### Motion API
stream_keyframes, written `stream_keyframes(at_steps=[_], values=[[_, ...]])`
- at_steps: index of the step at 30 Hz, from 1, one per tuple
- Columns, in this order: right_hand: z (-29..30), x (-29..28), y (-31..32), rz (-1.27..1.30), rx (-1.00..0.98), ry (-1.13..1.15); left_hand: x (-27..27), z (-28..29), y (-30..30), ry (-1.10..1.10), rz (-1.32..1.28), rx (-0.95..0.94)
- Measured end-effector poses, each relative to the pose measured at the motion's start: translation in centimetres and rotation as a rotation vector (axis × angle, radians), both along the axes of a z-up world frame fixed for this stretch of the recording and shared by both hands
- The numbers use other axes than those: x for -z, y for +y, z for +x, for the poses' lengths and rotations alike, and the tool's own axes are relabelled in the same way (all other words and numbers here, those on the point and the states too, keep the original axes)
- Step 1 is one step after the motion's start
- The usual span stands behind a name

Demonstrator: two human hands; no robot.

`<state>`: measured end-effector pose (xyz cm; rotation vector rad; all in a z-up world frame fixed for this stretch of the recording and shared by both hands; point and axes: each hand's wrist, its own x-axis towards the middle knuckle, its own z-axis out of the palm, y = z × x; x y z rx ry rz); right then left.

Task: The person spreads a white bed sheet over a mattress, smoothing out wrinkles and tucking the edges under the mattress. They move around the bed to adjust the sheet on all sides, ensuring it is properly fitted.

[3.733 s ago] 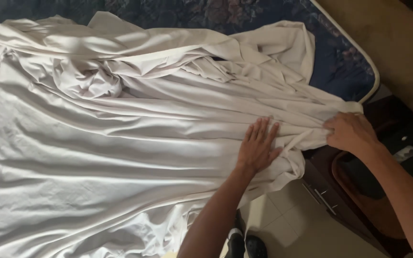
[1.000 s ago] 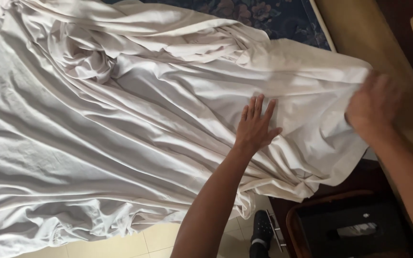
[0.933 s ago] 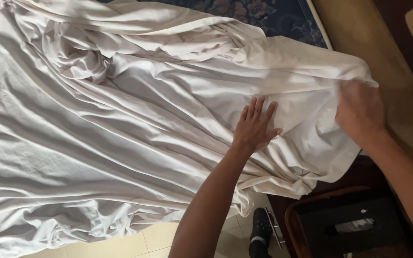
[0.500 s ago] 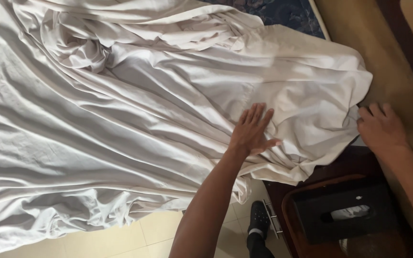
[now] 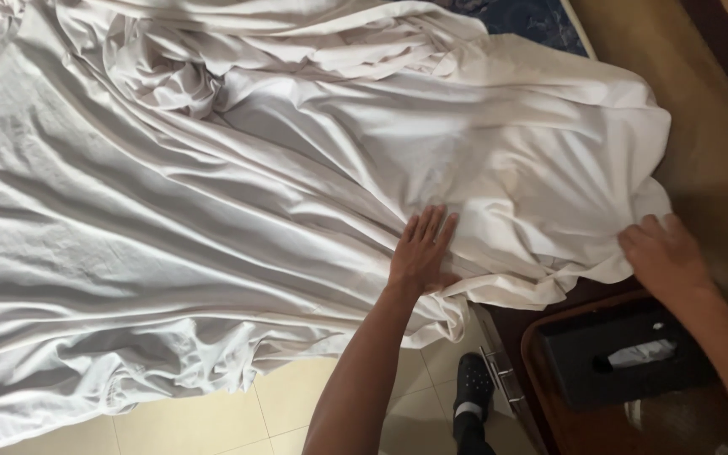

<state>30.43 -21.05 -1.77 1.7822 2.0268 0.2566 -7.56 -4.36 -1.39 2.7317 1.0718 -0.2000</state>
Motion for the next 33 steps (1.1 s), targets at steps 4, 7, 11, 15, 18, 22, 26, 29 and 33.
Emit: stream_keyframes(at_steps=[4, 7, 11, 15, 18, 22, 26, 29, 33], values=[[-1.4, -2.9, -2.1, -0.211, 0.314, -0.169, -1.5, -2.6, -1.2, 0.234, -0.024, 0.104], [-4.4, -6.1, -2.8, -0.353, 0.437, -0.338, -3.0, -4.7, -1.5, 0.325, 0.035, 0.168], [-9.1, -9.3, -4.0, -0.374, 0.494, -0.372, -6.0, -8.1, -1.4, 0.373, 0.014, 0.238], [-13.6, -12.9, -5.0, -0.297, 0.534, -0.127, -11.4, -10.8, 0.7, 0.317, 0.050, 0.281], [-16.9, -17.9, -4.9, -0.193, 0.487, 0.002, -16.7, -12.6, 2.8, 0.231, 0.168, 0.283], [-21.2, -25.5, -5.4, -0.086, 0.457, 0.043, -25.1, -15.5, 3.5, 0.108, 0.215, 0.244], [-25.8, -35.9, -4.4, -0.031, 0.502, 0.056, -34.0, -18.0, 3.6, 0.005, 0.256, 0.191], [-29.4, -40.3, -5.8, 0.106, 0.490, 0.045, -38.0, -21.3, 2.9, -0.111, 0.365, 0.198], [-36.0, -46.1, -7.7, 0.267, 0.487, 0.110, -41.2, -26.1, 0.6, -0.164, 0.439, 0.226]])
